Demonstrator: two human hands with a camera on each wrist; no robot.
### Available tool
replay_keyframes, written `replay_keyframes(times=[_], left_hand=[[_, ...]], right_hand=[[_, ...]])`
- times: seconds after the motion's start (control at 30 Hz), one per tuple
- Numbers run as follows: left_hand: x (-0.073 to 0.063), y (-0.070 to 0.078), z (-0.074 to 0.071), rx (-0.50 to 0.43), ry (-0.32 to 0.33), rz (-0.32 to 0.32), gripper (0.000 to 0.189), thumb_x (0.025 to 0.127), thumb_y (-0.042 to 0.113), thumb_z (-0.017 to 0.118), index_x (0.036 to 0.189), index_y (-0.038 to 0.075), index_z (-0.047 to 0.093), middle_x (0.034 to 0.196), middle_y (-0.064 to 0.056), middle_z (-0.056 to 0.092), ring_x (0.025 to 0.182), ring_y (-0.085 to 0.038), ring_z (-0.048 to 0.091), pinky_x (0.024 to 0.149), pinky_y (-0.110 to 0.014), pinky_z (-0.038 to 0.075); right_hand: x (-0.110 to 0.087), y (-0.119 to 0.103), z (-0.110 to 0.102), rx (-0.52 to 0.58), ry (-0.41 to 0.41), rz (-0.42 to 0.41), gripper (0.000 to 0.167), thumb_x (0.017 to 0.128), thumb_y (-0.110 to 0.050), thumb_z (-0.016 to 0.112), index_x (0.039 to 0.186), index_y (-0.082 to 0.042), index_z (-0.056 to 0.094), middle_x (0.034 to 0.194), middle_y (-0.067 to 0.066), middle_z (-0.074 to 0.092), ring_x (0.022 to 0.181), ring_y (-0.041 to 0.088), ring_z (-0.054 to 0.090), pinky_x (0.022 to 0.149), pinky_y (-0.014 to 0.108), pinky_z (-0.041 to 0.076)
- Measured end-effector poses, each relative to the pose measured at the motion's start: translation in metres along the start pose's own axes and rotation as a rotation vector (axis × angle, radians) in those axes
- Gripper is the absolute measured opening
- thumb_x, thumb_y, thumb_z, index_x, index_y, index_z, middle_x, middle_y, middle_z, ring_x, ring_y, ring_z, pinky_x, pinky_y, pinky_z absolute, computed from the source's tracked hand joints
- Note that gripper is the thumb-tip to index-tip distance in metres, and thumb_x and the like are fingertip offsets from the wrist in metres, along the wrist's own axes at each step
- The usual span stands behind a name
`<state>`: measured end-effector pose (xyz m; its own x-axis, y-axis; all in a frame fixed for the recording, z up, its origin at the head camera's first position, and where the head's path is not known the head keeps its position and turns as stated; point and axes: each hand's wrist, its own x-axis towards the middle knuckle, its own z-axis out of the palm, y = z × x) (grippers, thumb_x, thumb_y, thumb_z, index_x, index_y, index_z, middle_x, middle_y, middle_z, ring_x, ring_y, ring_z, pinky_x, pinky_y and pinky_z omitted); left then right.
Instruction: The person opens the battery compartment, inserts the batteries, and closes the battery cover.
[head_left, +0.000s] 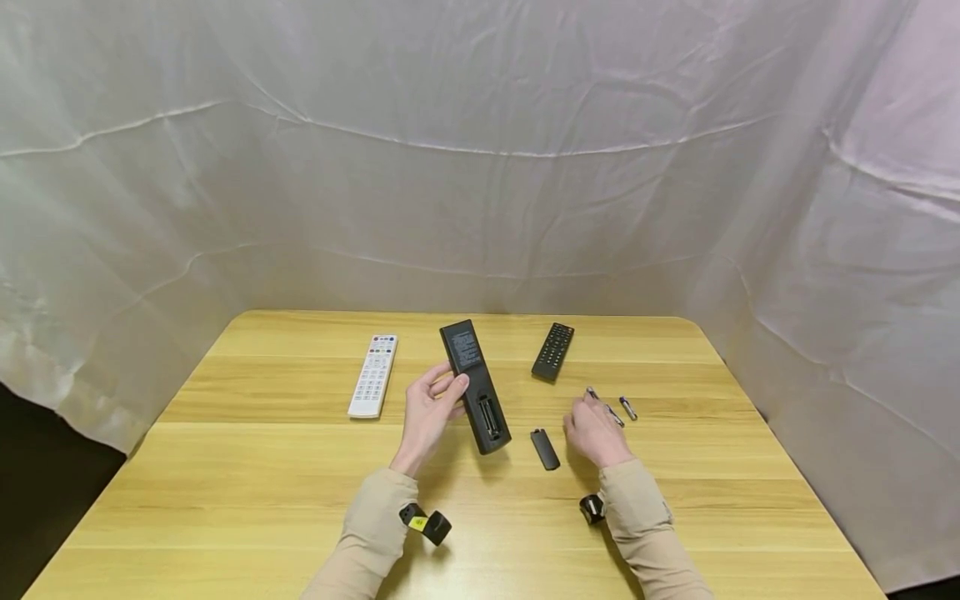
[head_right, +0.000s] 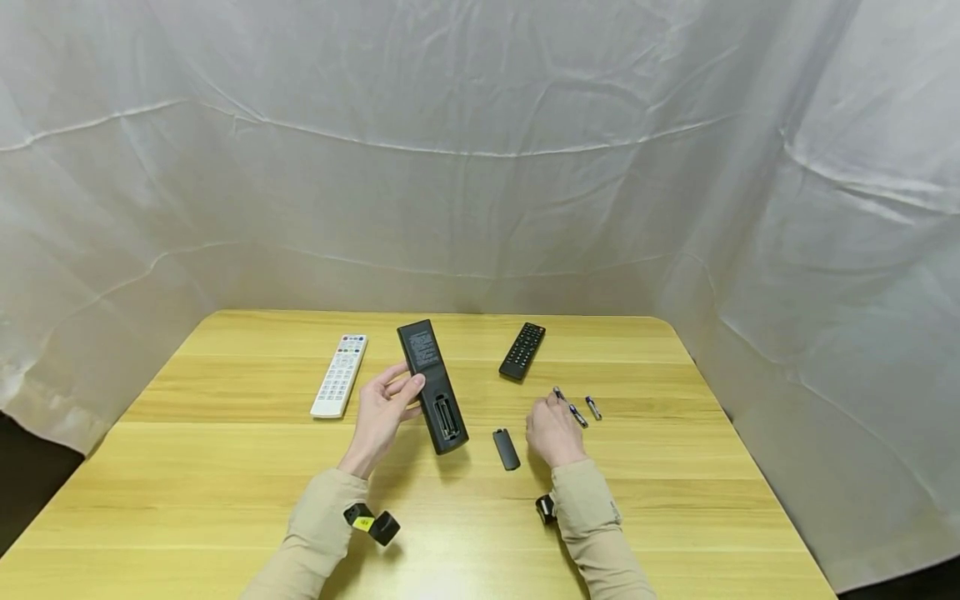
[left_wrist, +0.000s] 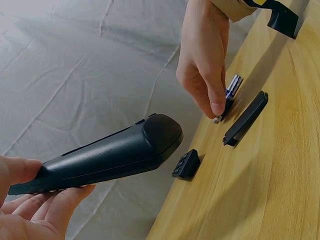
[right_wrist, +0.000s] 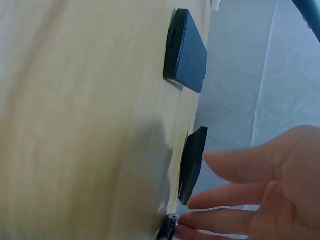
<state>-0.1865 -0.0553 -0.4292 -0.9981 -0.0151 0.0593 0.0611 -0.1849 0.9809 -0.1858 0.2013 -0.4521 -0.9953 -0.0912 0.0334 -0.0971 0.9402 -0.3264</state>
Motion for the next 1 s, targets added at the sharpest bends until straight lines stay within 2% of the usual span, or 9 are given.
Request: replay_keyframes(times=[0.1, 0.27, 0.47, 0.57, 0.67, 0.73, 0.87, 0.93, 1.0], left_hand=[[-0.0002, 0.0002, -0.0001, 0.007, 0.005, -0.003, 0.044, 0.098, 0.009, 0.064, 0.139, -0.003, 0.054, 0.125, -0.032, 0.066, 0.081, -0.01, 0.074, 0.073, -0.027, 0.066], [-0.0005, 0.0, -0.0006, 0.01, 0.01, -0.005, 0.045, 0.097, 0.008, 0.064, 0.139, -0.003, 0.053, 0.125, -0.032, 0.066, 0.082, -0.01, 0.074, 0.073, -0.026, 0.066], [-0.0003, 0.0003, -0.0012, 0.009, 0.011, 0.0, 0.044, 0.098, 0.009, 0.064, 0.139, -0.003, 0.053, 0.125, -0.033, 0.066, 0.083, -0.012, 0.075, 0.074, -0.028, 0.066], [0.0, 0.0003, -0.0018, 0.007, 0.008, 0.009, 0.044, 0.098, 0.008, 0.063, 0.139, -0.005, 0.053, 0.125, -0.034, 0.065, 0.085, -0.014, 0.075, 0.075, -0.029, 0.066], [-0.0002, 0.001, -0.0019, -0.001, 0.006, 0.009, 0.044, 0.098, 0.008, 0.063, 0.139, -0.005, 0.052, 0.126, -0.034, 0.065, 0.086, -0.015, 0.075, 0.077, -0.03, 0.066], [-0.0001, 0.0013, -0.002, -0.006, 0.006, 0.007, 0.044, 0.098, 0.008, 0.063, 0.14, -0.005, 0.052, 0.126, -0.034, 0.064, 0.087, -0.015, 0.075, 0.077, -0.03, 0.066], [0.0002, 0.0013, -0.0023, -0.009, 0.012, 0.002, 0.044, 0.098, 0.008, 0.062, 0.139, -0.004, 0.052, 0.125, -0.034, 0.065, 0.084, -0.012, 0.075, 0.076, -0.029, 0.066], [0.0006, 0.0006, -0.0028, -0.008, 0.016, 0.002, 0.044, 0.098, 0.008, 0.063, 0.139, -0.004, 0.053, 0.124, -0.034, 0.066, 0.083, -0.011, 0.074, 0.075, -0.028, 0.066], [0.0008, 0.0004, -0.0031, -0.011, 0.02, -0.003, 0.043, 0.098, 0.008, 0.063, 0.139, -0.004, 0.053, 0.124, -0.033, 0.066, 0.082, -0.01, 0.074, 0.074, -0.027, 0.066]], right_hand=[[-0.0005, 0.0001, 0.0001, -0.026, 0.023, 0.001, 0.018, 0.096, -0.006, 0.055, 0.078, -0.002, 0.058, 0.094, 0.022, 0.063, 0.087, 0.04, 0.061, 0.075, 0.054, 0.055], [-0.001, 0.0008, -0.0001, -0.033, 0.031, 0.012, 0.011, 0.087, 0.004, 0.058, 0.078, -0.001, 0.06, 0.084, 0.018, 0.065, 0.085, 0.037, 0.061, 0.077, 0.053, 0.057], [-0.0028, 0.0011, -0.0009, -0.021, 0.062, -0.012, 0.017, 0.075, 0.015, 0.058, 0.072, -0.002, 0.06, 0.074, 0.016, 0.065, 0.078, 0.037, 0.062, 0.075, 0.054, 0.056], [-0.0029, 0.001, -0.0007, -0.01, 0.092, -0.033, 0.019, 0.072, 0.017, 0.057, 0.07, -0.001, 0.062, 0.072, 0.016, 0.067, 0.074, 0.036, 0.063, 0.071, 0.052, 0.056], [-0.0021, 0.0018, 0.0003, 0.009, 0.115, -0.019, 0.023, 0.07, 0.019, 0.054, 0.068, -0.002, 0.065, 0.073, 0.015, 0.068, 0.069, 0.031, 0.062, 0.061, 0.045, 0.054], [-0.0013, 0.0021, 0.0006, 0.032, 0.12, 0.004, 0.027, 0.069, 0.02, 0.05, 0.064, -0.003, 0.064, 0.072, 0.014, 0.066, 0.066, 0.028, 0.057, 0.054, 0.038, 0.047], [0.0001, 0.0038, 0.0014, 0.061, 0.134, 0.023, 0.032, 0.068, 0.021, 0.049, 0.057, -0.007, 0.059, 0.069, 0.01, 0.061, 0.064, 0.025, 0.048, 0.051, 0.031, 0.033], [0.0005, 0.0045, 0.0017, 0.063, 0.144, 0.022, 0.033, 0.069, 0.02, 0.051, 0.057, -0.008, 0.061, 0.07, 0.009, 0.062, 0.064, 0.025, 0.049, 0.052, 0.032, 0.035], [0.0005, 0.0055, 0.0022, 0.062, 0.157, 0.013, 0.031, 0.069, 0.02, 0.053, 0.061, -0.008, 0.064, 0.073, 0.011, 0.066, 0.066, 0.027, 0.056, 0.053, 0.037, 0.043]])
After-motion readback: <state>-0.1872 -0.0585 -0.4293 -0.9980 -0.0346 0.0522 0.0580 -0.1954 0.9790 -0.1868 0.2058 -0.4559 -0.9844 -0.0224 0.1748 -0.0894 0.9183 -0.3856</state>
